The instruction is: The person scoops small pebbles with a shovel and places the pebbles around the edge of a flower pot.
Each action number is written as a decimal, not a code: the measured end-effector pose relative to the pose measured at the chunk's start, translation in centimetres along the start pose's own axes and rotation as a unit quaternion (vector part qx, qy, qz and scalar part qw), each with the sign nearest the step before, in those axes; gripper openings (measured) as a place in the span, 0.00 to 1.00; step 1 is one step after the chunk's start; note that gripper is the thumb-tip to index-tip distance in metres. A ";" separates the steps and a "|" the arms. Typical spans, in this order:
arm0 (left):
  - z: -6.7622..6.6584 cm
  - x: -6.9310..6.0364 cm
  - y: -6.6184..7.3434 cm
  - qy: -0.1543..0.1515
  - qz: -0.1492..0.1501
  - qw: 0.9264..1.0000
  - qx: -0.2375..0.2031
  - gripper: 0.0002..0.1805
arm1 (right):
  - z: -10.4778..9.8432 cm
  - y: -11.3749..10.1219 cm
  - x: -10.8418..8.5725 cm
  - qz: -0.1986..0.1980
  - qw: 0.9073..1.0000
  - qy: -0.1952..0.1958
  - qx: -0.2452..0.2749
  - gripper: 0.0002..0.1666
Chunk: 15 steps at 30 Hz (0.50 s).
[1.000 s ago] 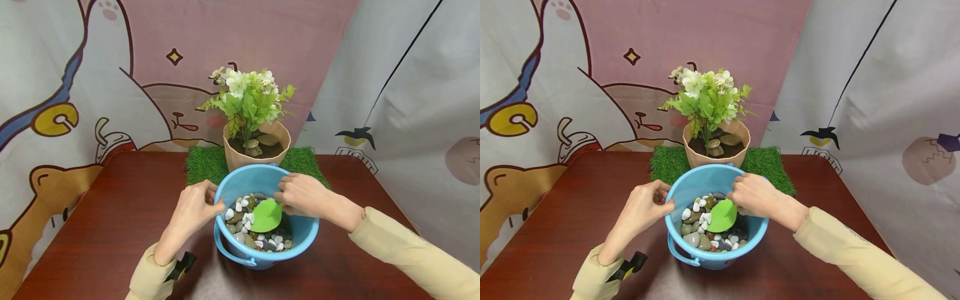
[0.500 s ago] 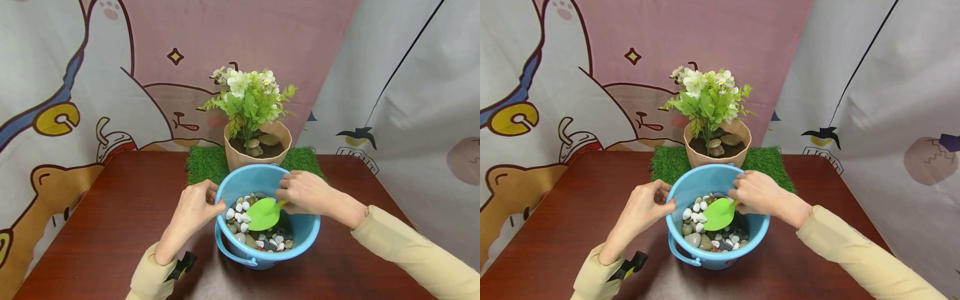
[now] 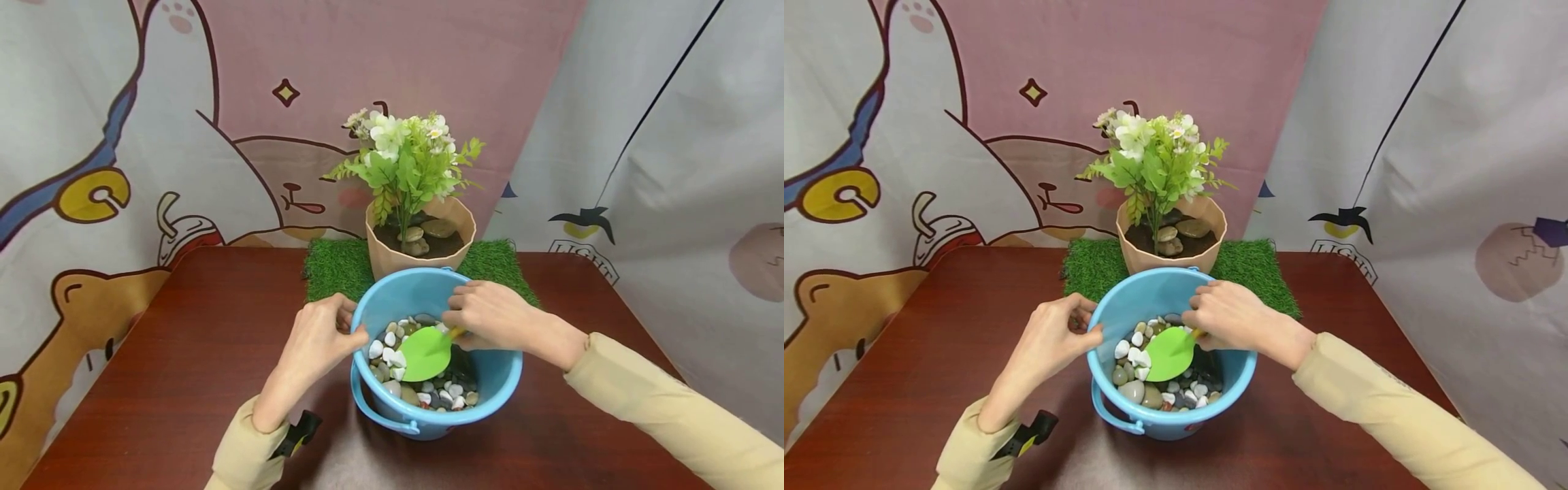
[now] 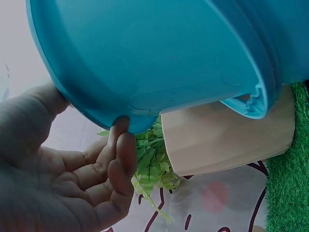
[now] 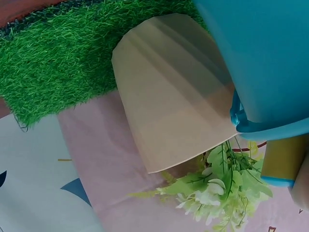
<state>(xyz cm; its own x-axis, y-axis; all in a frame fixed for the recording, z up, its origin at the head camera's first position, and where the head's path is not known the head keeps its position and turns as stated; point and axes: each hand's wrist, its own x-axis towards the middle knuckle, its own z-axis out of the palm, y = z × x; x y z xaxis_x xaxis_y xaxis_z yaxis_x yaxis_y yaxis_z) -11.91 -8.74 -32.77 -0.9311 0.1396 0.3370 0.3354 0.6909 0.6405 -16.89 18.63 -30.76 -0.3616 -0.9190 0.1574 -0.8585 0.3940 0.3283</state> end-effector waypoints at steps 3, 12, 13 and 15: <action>0.0 0.0 0.0 -0.001 -0.001 1.000 -0.002 0.10 | 0.0 0.1 -0.1 -0.002 1.000 0.001 0.002 0.13; 0.0 0.0 -0.1 0.005 0.009 1.000 -0.001 0.09 | 0.1 0.1 0.0 -0.008 0.997 0.039 0.067 0.12; 0.0 0.0 -0.1 0.005 0.008 1.000 -0.001 0.09 | 0.2 0.0 0.0 -0.009 0.996 0.043 0.076 0.12; 0.0 0.0 -0.1 0.003 0.006 1.000 -0.002 0.09 | 0.3 0.0 0.1 -0.012 0.995 0.051 0.086 0.12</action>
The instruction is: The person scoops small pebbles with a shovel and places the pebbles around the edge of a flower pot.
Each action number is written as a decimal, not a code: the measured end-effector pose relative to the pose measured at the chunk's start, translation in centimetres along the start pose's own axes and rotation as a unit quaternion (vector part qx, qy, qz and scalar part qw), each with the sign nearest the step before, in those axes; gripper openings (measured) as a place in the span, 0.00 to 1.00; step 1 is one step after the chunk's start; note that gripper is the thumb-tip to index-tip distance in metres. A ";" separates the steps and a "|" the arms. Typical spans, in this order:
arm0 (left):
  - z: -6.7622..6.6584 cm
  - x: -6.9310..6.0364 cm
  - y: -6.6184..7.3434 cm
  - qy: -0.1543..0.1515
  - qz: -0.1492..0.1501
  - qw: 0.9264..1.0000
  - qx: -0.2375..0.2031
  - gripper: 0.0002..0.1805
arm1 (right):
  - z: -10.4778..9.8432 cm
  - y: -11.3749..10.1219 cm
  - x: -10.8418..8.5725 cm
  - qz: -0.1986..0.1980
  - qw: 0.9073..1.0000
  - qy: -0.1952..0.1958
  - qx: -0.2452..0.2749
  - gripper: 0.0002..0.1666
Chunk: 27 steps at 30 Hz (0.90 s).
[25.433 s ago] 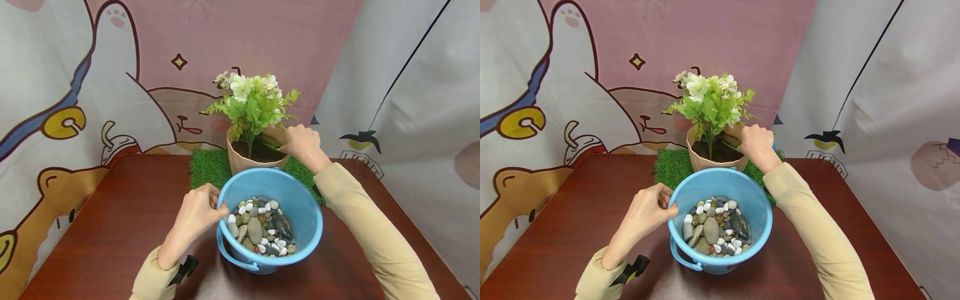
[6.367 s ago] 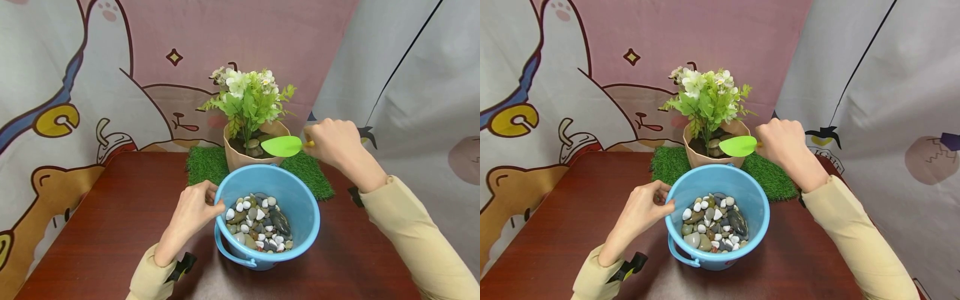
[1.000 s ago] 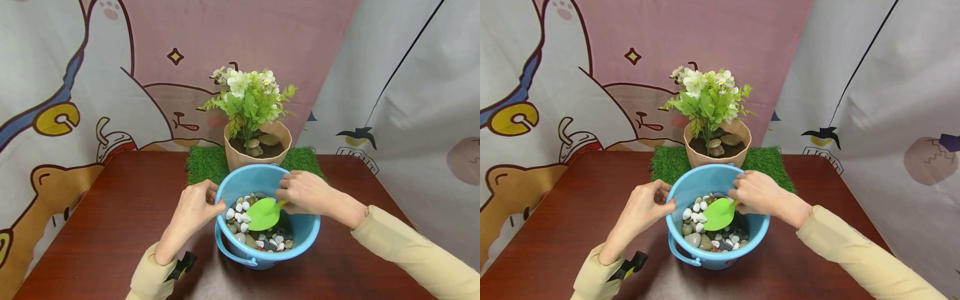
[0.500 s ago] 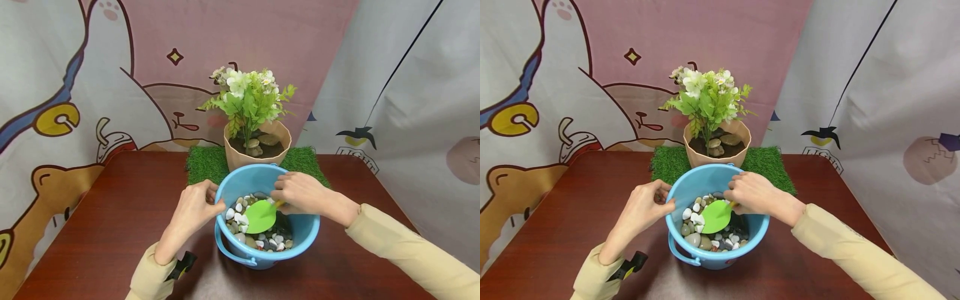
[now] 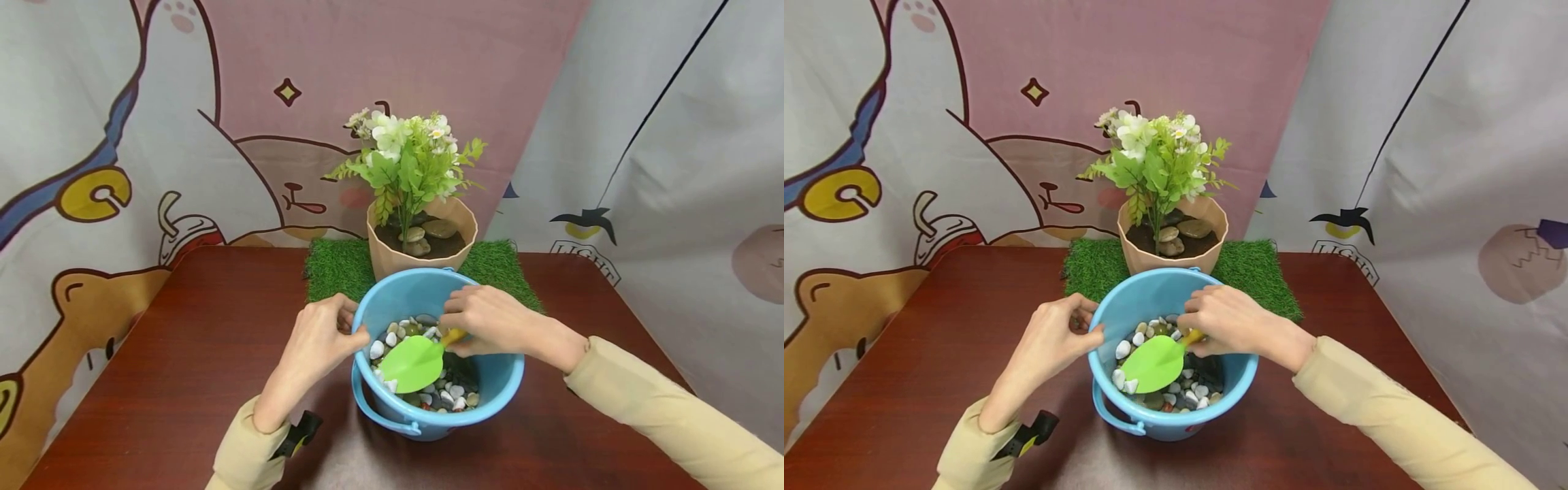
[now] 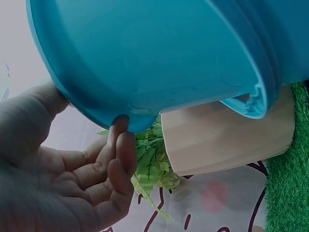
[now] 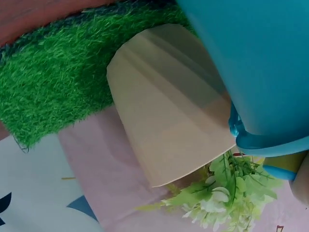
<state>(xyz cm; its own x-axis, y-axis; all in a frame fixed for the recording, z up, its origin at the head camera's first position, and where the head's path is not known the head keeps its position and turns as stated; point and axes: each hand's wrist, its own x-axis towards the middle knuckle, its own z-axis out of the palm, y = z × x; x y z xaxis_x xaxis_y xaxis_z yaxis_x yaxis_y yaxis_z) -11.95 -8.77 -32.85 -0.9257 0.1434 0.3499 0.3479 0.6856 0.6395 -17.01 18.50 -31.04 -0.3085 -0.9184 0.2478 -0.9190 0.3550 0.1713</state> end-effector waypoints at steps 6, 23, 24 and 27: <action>0.0 0.0 0.0 -0.001 -0.007 1.000 -0.001 0.10 | -0.1 0.4 -0.4 0.007 0.999 0.037 0.034 0.12; -0.1 -0.1 0.0 -0.001 0.002 1.000 -0.008 0.09 | -1.5 2.0 -1.6 0.015 0.993 0.092 0.067 0.12; -0.1 -0.1 0.0 0.000 0.003 1.000 -0.007 0.09 | -1.7 2.1 -1.7 0.019 0.993 0.092 0.065 0.12; -0.1 0.0 0.0 0.000 0.004 1.000 -0.004 0.09 | -2.5 2.6 -2.1 0.033 0.993 0.094 0.058 0.10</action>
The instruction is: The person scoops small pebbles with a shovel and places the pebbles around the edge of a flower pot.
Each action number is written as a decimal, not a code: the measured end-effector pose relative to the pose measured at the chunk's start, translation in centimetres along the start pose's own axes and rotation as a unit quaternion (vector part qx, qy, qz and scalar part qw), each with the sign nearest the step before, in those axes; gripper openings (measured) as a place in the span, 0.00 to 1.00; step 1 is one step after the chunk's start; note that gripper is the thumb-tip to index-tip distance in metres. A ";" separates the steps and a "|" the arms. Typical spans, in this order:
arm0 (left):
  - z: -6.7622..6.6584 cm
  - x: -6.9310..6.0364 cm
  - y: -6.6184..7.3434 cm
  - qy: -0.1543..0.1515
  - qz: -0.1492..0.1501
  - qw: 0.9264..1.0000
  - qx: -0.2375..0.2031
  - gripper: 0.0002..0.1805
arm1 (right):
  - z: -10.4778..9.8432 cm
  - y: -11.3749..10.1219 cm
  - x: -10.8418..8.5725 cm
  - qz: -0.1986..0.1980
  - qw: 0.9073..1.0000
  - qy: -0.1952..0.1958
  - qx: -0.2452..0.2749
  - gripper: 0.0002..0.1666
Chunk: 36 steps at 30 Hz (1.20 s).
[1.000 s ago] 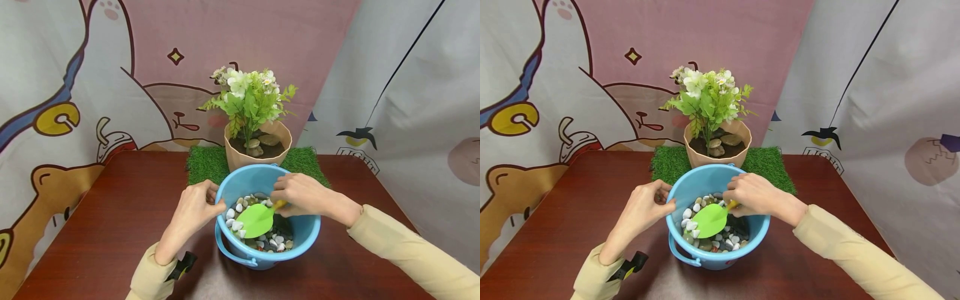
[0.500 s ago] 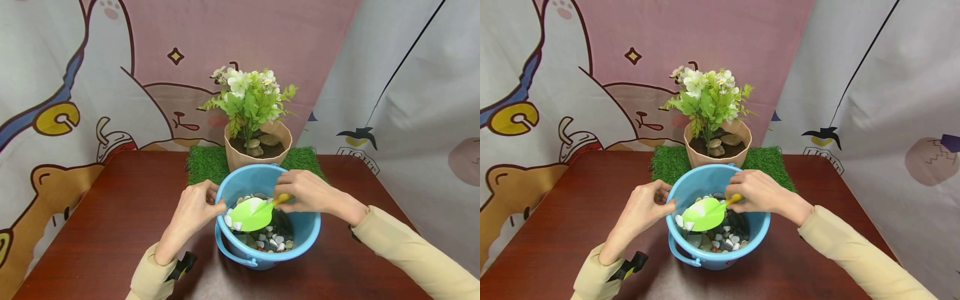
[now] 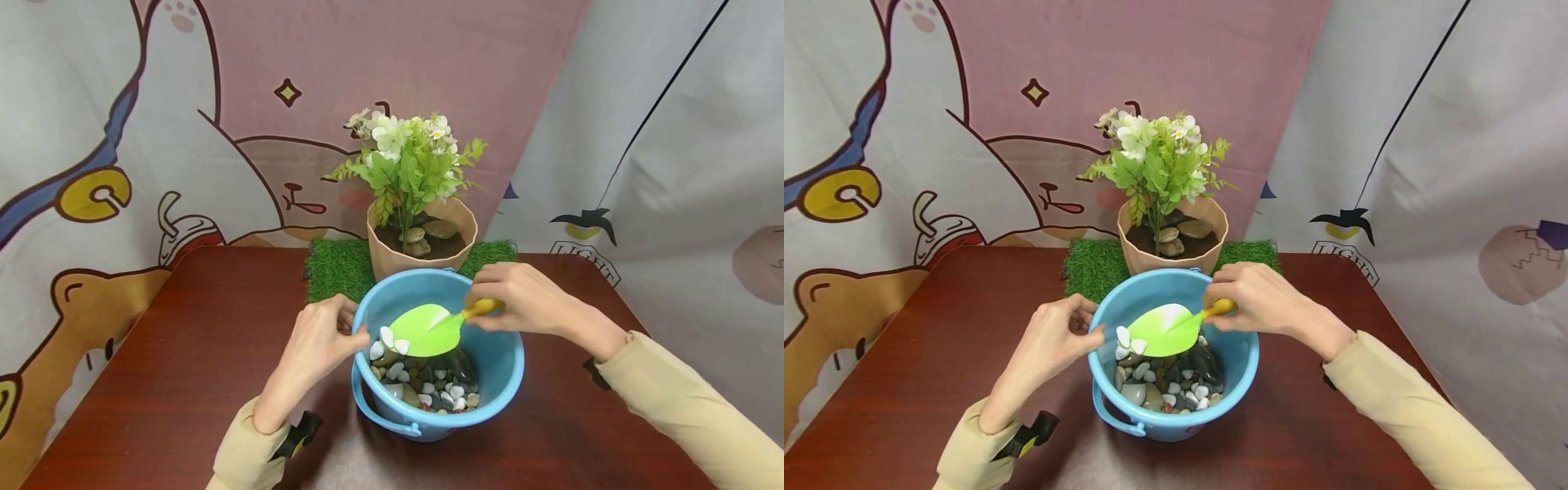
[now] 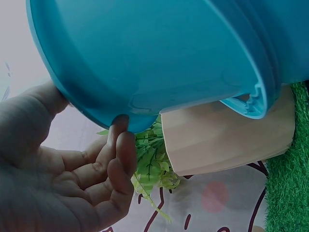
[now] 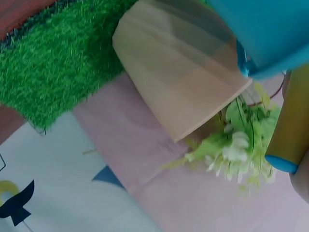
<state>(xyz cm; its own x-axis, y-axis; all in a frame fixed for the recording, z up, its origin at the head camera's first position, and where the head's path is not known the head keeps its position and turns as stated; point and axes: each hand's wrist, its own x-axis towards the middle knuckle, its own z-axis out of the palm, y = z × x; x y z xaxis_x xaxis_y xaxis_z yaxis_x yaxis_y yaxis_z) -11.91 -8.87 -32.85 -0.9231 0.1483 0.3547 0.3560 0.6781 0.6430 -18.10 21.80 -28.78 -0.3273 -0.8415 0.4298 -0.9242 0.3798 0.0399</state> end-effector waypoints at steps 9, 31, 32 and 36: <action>0.0 0.1 0.0 -0.002 -0.009 1.000 0.005 0.09 | -2.7 1.5 -0.7 0.030 0.999 0.026 -0.016 0.06; 0.0 0.1 0.0 -0.004 -0.009 1.000 0.006 0.09 | -5.9 5.0 -0.7 0.235 0.964 -0.051 -0.110 0.07; 0.0 0.1 0.0 -0.004 -0.009 1.000 0.007 0.09 | -5.9 5.1 -0.7 0.249 0.960 -0.058 -0.111 0.06; 0.0 0.1 0.0 -0.004 -0.008 1.000 0.007 0.09 | -6.1 5.5 -0.5 0.285 0.949 -0.075 -0.113 0.04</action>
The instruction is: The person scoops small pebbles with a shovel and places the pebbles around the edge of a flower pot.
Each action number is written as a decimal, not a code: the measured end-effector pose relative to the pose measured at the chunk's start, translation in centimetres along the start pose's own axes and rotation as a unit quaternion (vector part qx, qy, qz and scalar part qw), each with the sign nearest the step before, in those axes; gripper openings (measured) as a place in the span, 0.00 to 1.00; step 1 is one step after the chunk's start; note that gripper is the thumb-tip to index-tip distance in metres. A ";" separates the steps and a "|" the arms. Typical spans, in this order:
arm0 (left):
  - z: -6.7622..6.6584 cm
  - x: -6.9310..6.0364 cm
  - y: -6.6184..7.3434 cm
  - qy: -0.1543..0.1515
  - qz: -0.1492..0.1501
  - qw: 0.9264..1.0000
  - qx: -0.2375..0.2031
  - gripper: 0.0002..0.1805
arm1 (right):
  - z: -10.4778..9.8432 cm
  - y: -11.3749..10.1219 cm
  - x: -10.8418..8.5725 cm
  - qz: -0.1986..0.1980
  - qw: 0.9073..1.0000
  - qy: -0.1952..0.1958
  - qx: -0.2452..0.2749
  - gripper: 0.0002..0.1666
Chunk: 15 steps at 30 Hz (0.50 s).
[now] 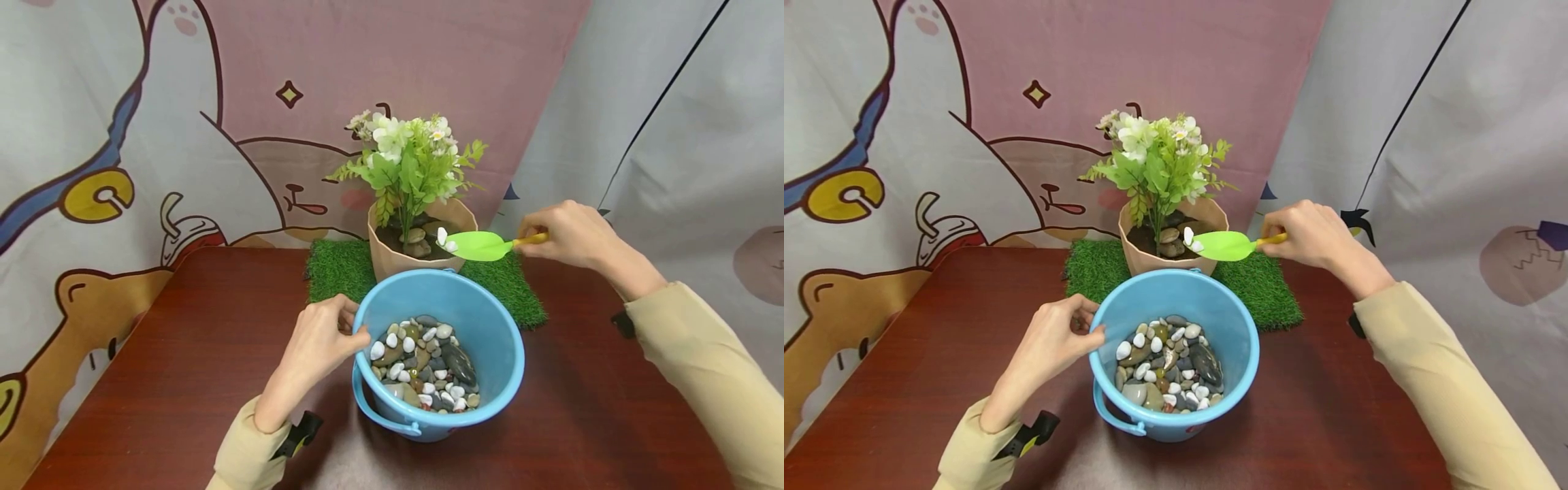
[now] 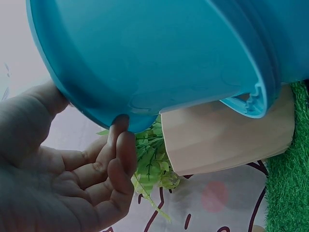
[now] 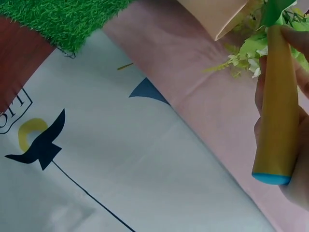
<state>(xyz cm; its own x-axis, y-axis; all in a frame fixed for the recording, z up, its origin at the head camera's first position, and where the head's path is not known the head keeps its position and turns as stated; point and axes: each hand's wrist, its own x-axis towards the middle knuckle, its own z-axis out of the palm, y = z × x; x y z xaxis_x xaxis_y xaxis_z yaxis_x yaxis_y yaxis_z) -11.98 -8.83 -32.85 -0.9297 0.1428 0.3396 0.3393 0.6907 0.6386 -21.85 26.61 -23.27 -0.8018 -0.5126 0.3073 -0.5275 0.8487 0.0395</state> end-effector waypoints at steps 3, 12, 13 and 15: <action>0.0 0.0 0.0 0.000 0.000 1.000 0.000 0.09 | -0.2 0.1 0.4 0.018 1.000 -0.009 -0.008 0.03; 0.0 0.0 0.1 -0.001 -0.002 1.000 0.002 0.09 | -0.8 0.0 1.5 0.059 0.996 -0.050 -0.040 0.04; 0.0 0.0 0.1 0.000 -0.002 1.000 0.002 0.09 | -0.9 0.0 1.6 0.061 0.996 -0.051 -0.043 0.04; 0.0 0.0 0.1 0.000 -0.002 1.000 0.002 0.09 | -1.0 -0.1 1.8 0.064 0.995 -0.050 -0.051 0.05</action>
<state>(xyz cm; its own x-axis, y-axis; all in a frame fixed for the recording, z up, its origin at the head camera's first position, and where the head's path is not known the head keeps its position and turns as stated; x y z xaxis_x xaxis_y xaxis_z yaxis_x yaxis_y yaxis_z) -11.97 -8.79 -32.79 -0.9308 0.1401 0.3376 0.3356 0.6935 0.6375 -22.99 25.75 -21.80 -0.8872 -0.4053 0.2203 -0.3917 0.9142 0.1042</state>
